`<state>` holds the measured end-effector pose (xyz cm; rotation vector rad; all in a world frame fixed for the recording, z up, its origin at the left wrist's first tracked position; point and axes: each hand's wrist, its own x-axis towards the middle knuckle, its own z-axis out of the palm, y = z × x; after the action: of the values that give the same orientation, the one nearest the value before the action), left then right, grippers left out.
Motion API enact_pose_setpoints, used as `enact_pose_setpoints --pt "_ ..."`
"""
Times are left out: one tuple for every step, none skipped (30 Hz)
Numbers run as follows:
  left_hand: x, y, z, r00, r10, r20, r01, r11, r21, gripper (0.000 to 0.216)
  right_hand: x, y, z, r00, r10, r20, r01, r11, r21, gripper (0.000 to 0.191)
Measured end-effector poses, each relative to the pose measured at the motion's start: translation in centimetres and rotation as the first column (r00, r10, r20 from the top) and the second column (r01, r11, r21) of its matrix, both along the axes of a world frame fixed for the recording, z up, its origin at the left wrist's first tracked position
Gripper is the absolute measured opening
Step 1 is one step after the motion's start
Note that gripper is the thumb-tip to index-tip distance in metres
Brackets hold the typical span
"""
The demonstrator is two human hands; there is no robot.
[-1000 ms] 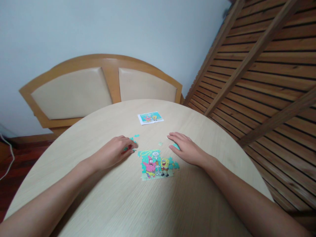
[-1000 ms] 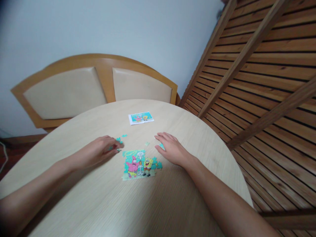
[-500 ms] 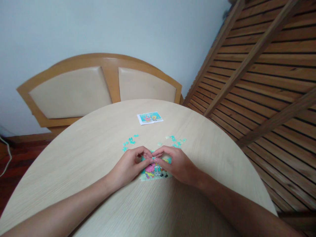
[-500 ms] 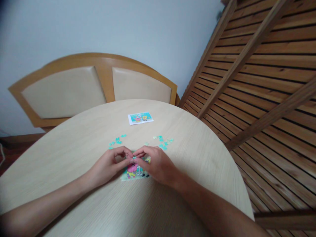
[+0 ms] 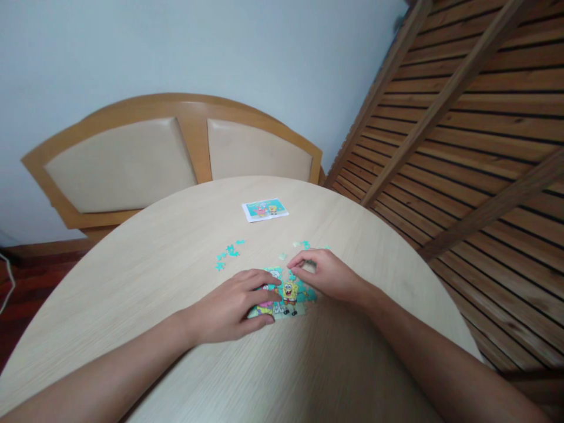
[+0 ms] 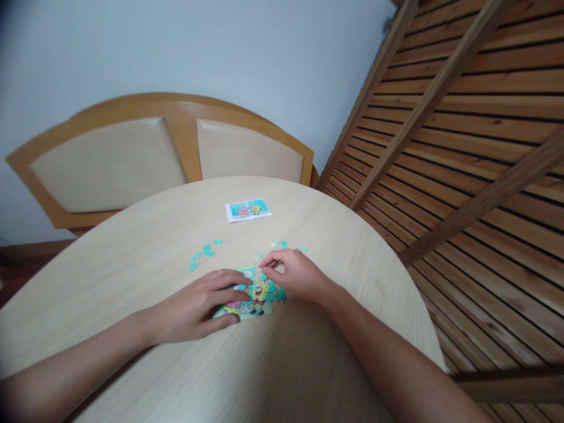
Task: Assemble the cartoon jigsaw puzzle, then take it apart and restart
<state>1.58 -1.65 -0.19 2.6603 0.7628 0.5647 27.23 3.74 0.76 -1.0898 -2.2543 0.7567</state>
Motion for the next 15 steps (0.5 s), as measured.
enact_pose_setpoints --pt "-0.02 -0.02 0.00 1.000 -0.004 -0.009 0.004 1.000 0.001 0.028 0.01 0.02 -0.09 1.000 0.008 0.005 -0.008 1.000 0.000 0.013" --pt "-0.05 -0.03 0.00 1.000 -0.004 -0.016 0.005 1.000 0.002 0.029 0.00 0.03 -0.15 1.000 0.014 0.007 -0.014 1.000 0.002 0.013" --pt "-0.09 -0.03 0.00 1.000 -0.005 -0.023 0.005 1.000 0.003 0.030 0.00 0.04 -0.19 1.000 0.019 0.009 -0.019 1.000 0.005 0.014" --pt "-0.12 -0.03 0.00 1.000 -0.005 -0.028 0.005 1.000 0.004 0.030 0.00 0.05 -0.20 1.000 0.022 0.011 -0.022 1.000 0.009 0.014" --pt "-0.16 -0.03 -0.01 0.999 -0.004 -0.032 0.005 1.000 0.006 0.030 0.02 0.06 -0.19 1.000 0.020 0.015 -0.020 1.000 0.012 0.014" --pt "-0.18 -0.03 -0.02 0.999 -0.004 -0.037 0.004 1.000 0.009 0.030 0.05 0.09 -0.16 1.000 0.017 0.019 -0.017 1.000 0.014 0.014" --pt "-0.21 -0.03 -0.03 0.999 -0.004 -0.041 0.004 1.000 0.010 0.030 0.09 0.11 -0.14 1.000 0.013 0.022 -0.013 1.000 0.012 0.014" --pt "-0.22 -0.03 -0.05 0.999 -0.004 -0.044 0.004 1.000 0.011 0.031 0.13 0.14 -0.13 1.000 0.010 0.023 -0.010 1.000 0.006 0.014" --pt "-0.22 -0.03 -0.05 0.999 -0.004 -0.047 0.005 1.000 0.010 0.031 0.17 0.17 -0.12 1.000 0.012 0.023 -0.012 1.000 -0.004 0.014" --pt "-0.22 -0.03 -0.06 0.999 -0.004 -0.049 0.005 1.000 0.009 0.031 0.21 0.19 -0.14 1.000 0.015 0.023 -0.015 1.000 -0.014 0.014" --pt "-0.21 -0.03 -0.05 0.999 -0.004 -0.051 0.005 1.000 0.007 0.031 0.25 0.22 -0.17 1.000 0.020 0.023 -0.019 1.000 -0.023 0.014" --pt "-0.20 -0.02 -0.04 0.999 -0.004 -0.051 0.005 1.000 0.006 0.031 0.28 0.24 -0.21 0.999 0.025 0.025 -0.025 0.999 -0.028 0.014" --pt "-0.19 -0.02 -0.03 0.999 -0.003 -0.050 0.004 1.000 0.004 0.031 0.30 0.26 -0.25 0.999 0.028 0.027 -0.027 0.999 -0.030 0.014" --pt "-0.18 -0.01 -0.01 0.999 -0.003 -0.049 0.003 1.000 0.003 0.031 0.32 0.28 -0.29 0.999 0.030 0.029 -0.029 0.999 -0.028 0.014" --pt "-0.17 -0.01 0.01 0.999 -0.002 -0.048 0.002 1.000 0.002 0.031 0.33 0.29 -0.32 0.999 0.032 0.031 -0.031 0.999 -0.022 0.014"
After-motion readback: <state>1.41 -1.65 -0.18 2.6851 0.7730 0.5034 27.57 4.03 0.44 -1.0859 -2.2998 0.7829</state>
